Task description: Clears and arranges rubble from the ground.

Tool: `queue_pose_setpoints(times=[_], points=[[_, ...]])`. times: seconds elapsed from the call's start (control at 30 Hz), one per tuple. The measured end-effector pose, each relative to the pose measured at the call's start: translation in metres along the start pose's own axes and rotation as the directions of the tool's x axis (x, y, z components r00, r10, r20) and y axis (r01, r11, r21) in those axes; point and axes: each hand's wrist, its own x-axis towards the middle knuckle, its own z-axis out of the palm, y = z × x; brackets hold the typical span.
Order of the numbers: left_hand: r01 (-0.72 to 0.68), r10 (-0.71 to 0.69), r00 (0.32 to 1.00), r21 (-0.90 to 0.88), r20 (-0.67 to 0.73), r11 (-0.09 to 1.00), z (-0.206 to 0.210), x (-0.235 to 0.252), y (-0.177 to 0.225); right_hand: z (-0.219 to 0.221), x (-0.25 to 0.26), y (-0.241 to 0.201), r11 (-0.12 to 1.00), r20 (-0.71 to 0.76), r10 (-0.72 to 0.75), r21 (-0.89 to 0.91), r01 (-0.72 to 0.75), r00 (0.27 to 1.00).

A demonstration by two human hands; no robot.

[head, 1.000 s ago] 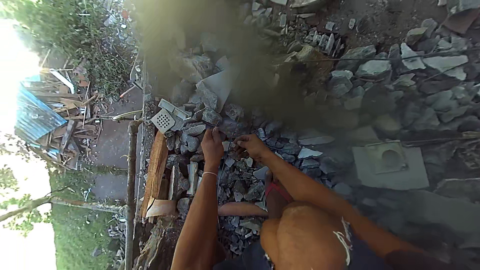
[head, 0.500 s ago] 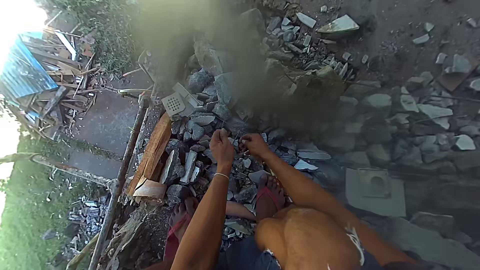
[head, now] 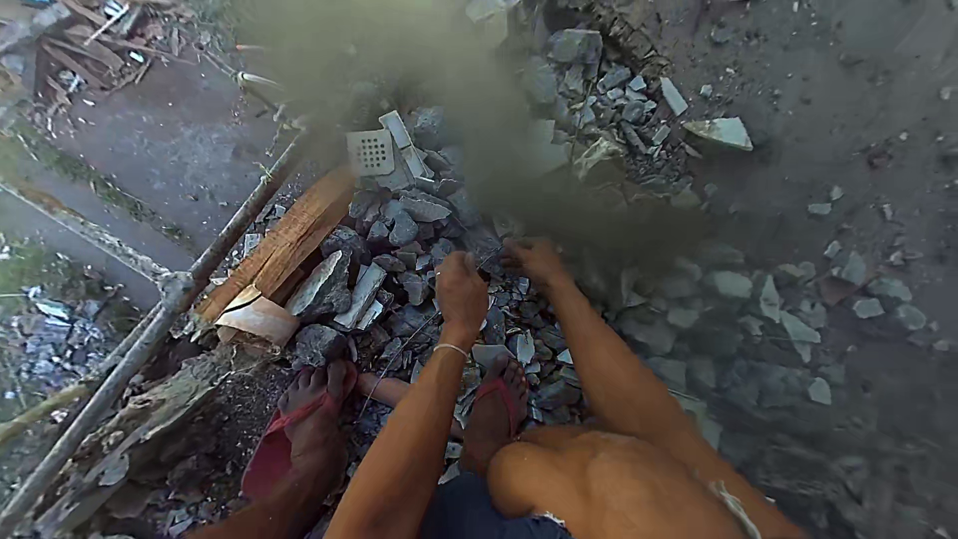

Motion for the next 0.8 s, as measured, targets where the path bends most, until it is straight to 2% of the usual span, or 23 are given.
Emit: queue_pose_setpoints(times=[0.03,0.07,0.1,0.17,0.23,0.33,0.47,0.57,0.67,0.73,0.8], points=[[0.110,-0.102,0.991,-0.083,0.090,0.990,-0.007,0.008,0.002,-0.002,0.001,0.005,0.997,0.031,-0.004,0.072,0.002,0.999],[0.164,-0.142,0.979,-0.152,0.145,0.975,-0.011,0.014,0.001,-0.005,0.002,0.013,0.991,0.059,-0.009,0.134,0.001,0.998],[0.147,-0.117,0.981,-0.197,0.157,0.969,-0.012,0.021,-0.001,-0.007,0.007,0.019,0.983,0.080,-0.006,0.185,-0.009,0.997],[0.029,0.016,0.981,-0.223,0.195,0.974,-0.011,0.039,-0.003,-0.004,0.016,0.024,0.967,0.094,0.048,0.243,-0.070,0.994],[-0.062,0.123,0.931,-0.182,0.342,0.981,-0.008,0.061,0.002,0.005,0.018,0.022,0.967,0.090,0.073,0.238,-0.092,0.993],[-0.142,0.154,0.861,-0.063,0.484,0.988,0.001,0.080,0.011,0.014,0.023,0.021,0.967,0.068,0.090,0.233,-0.103,0.994],[-0.124,0.079,0.868,0.059,0.491,0.991,0.005,0.096,0.013,0.019,0.027,0.017,0.969,0.046,0.119,0.212,-0.126,0.992],[-0.141,0.054,0.860,0.135,0.507,0.981,0.008,0.099,0.009,0.016,0.025,0.019,0.965,0.086,0.099,0.233,-0.117,0.991],[-0.018,-0.032,0.916,0.122,0.400,0.992,0.001,0.080,0.007,0.012,0.024,0.028,0.957,0.133,0.034,0.281,-0.071,0.991],[0.043,-0.095,0.913,0.137,0.396,0.990,-0.002,0.052,-0.001,0.015,0.023,0.031,0.971,0.078,0.050,0.229,-0.067,0.996],[0.096,-0.192,0.885,0.237,0.424,0.967,0.001,0.035,-0.003,0.023,0.019,0.033,0.998,0.005,0.020,0.063,-0.020,1.000]])
